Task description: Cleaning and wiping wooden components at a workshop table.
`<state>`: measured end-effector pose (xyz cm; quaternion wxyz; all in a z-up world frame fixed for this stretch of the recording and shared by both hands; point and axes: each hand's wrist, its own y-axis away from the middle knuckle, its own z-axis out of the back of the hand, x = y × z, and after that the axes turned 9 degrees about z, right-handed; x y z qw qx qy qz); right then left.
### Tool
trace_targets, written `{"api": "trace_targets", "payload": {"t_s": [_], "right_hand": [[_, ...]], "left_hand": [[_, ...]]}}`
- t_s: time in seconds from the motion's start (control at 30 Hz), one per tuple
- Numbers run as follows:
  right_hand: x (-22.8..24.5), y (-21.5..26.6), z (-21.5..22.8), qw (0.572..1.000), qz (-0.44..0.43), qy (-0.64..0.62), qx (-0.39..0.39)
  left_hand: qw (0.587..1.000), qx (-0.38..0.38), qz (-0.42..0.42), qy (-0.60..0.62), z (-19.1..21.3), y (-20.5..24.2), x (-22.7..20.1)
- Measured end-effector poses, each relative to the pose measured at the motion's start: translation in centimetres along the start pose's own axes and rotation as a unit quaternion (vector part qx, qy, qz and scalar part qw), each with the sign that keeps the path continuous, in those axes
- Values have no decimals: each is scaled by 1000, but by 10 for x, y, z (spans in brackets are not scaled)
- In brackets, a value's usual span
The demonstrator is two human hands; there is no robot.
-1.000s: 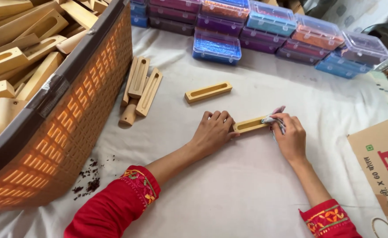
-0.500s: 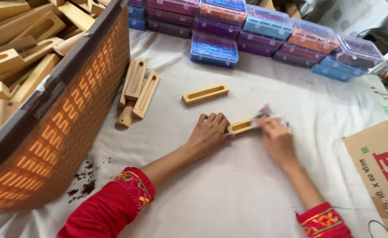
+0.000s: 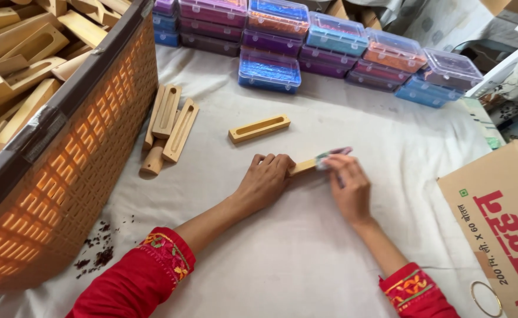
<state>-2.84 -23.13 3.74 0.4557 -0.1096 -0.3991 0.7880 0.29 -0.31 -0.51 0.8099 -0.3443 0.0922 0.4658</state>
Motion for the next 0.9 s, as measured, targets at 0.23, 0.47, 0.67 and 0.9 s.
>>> {"api": "trace_targets", "payload": {"t_s": [0.23,0.47,0.67,0.9], "right_hand": [[-24,1,-4,985,145,37,86],[-5,1,3,989,124,37,75],[-3,-6,5,983,152,25,96],[-28,-1,12,996,62,68,-4]], "left_hand": [[1000,19,-7,5,5,1,0],[999,32,31,16,11,-1,-7],[997,-5,79,-11,11,-2,-3],[994,-92,-33,-39,9,-1,-2]]}}
